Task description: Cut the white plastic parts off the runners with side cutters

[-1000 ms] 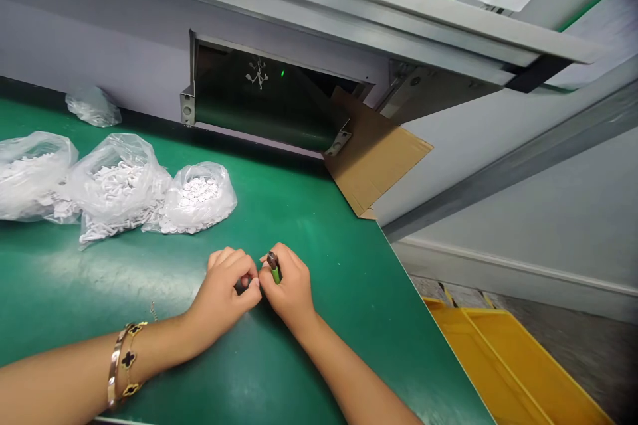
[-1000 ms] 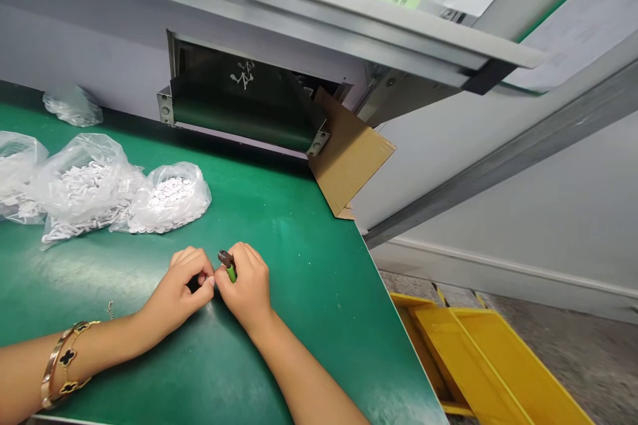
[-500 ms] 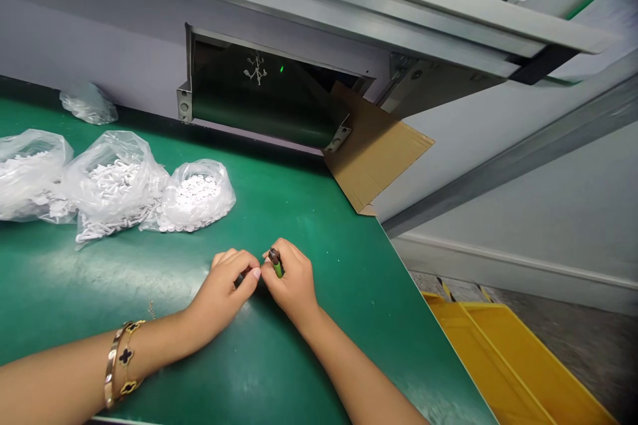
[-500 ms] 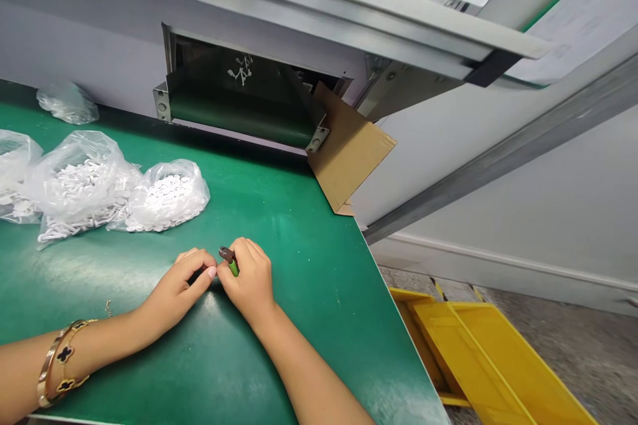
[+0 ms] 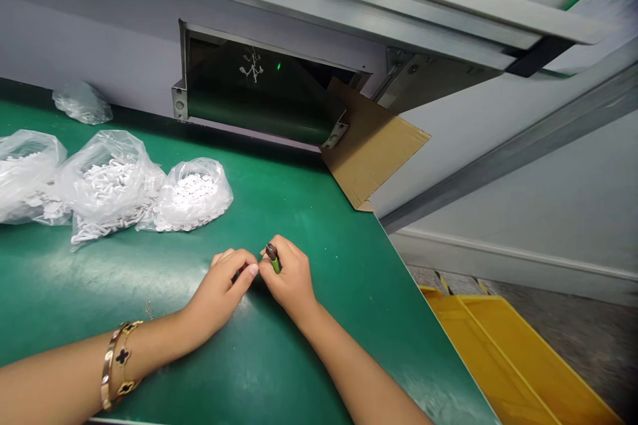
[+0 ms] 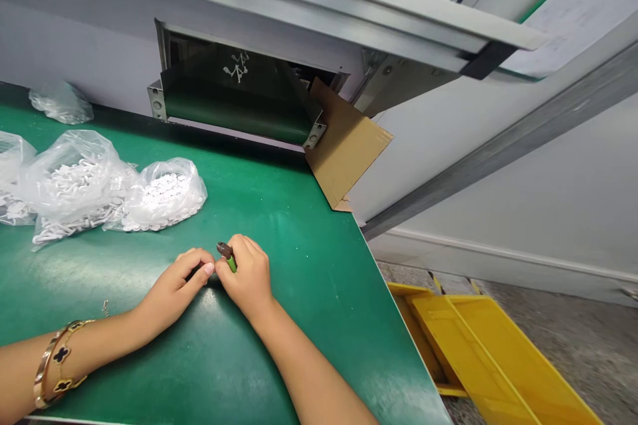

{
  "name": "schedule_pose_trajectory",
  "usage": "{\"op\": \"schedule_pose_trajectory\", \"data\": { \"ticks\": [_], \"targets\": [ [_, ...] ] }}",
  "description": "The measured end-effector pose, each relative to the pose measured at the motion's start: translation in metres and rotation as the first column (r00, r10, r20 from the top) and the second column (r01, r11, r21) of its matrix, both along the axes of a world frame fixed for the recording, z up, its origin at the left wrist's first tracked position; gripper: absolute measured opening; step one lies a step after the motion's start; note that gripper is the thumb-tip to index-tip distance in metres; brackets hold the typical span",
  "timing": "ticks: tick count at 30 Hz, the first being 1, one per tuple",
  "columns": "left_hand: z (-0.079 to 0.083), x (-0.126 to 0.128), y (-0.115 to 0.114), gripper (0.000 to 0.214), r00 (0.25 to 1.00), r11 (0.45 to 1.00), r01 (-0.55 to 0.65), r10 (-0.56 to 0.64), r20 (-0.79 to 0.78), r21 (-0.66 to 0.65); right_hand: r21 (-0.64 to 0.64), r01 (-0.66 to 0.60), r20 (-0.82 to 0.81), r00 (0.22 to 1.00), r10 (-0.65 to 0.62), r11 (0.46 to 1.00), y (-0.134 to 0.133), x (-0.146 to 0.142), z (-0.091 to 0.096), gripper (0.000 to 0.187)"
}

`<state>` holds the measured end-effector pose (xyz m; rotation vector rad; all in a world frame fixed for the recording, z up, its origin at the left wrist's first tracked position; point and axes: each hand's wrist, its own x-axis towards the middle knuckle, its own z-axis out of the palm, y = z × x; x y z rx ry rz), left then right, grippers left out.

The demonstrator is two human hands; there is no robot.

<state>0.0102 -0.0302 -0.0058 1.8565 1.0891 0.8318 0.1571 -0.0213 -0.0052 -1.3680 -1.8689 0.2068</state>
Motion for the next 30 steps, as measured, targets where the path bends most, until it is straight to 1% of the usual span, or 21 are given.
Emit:
{"op": "schedule_pose_trajectory", "data": {
  "ticks": [4, 6, 11, 18, 24, 27, 30],
  "targets": [
    [-0.0013, 0.0005, 0.0005, 0.024, 0.999, 0.999, 0.013, -0.012, 0.034, -0.051, 0.087, -0.035, 0.095, 0.995, 0.027, 0.996, 0.001, 0.0016, 0.0016, 0.015],
    [-0.0006, 0.0008, 0.0005, 0.024, 0.999, 0.998, 0.014, -0.011, 0.046, -0.058, 0.11, -0.044, 0.125, 0.992, 0.03, 0.993, 0.0011, 0.0017, 0.0028, 0.016],
    [0.0022, 0.001, 0.0, 0.023, 0.999, 0.998, -0.006, 0.008, 0.04, -0.058, 0.11, -0.053, 0.133, 0.99, 0.038, 0.993, 0.0011, 0.0011, 0.0031, 0.015],
    [0.0013, 0.001, -0.0001, 0.024, 0.998, 0.995, 0.008, -0.002, 0.064, -0.098, 0.091, -0.044, 0.1, 0.994, 0.035, 0.995, 0.0025, 0.001, 0.0004, 0.017],
    [0.0011, 0.0016, 0.0004, 0.024, 0.997, 0.992, 0.027, -0.019, 0.068, -0.122, 0.155, -0.046, 0.15, 0.988, 0.022, 0.987, 0.0029, 0.0029, 0.0005, 0.016],
    [0.0007, 0.0015, 0.0005, 0.023, 0.998, 0.994, 0.021, -0.014, 0.061, -0.11, 0.165, -0.055, 0.172, 0.985, 0.026, 0.985, 0.0023, 0.0031, 0.0007, 0.015],
    [0.0006, 0.0015, 0.0006, 0.022, 0.999, 0.996, 0.011, -0.007, 0.051, -0.088, 0.149, -0.052, 0.158, 0.987, 0.028, 0.988, 0.0018, 0.0022, 0.0008, 0.016]
  ]
}}
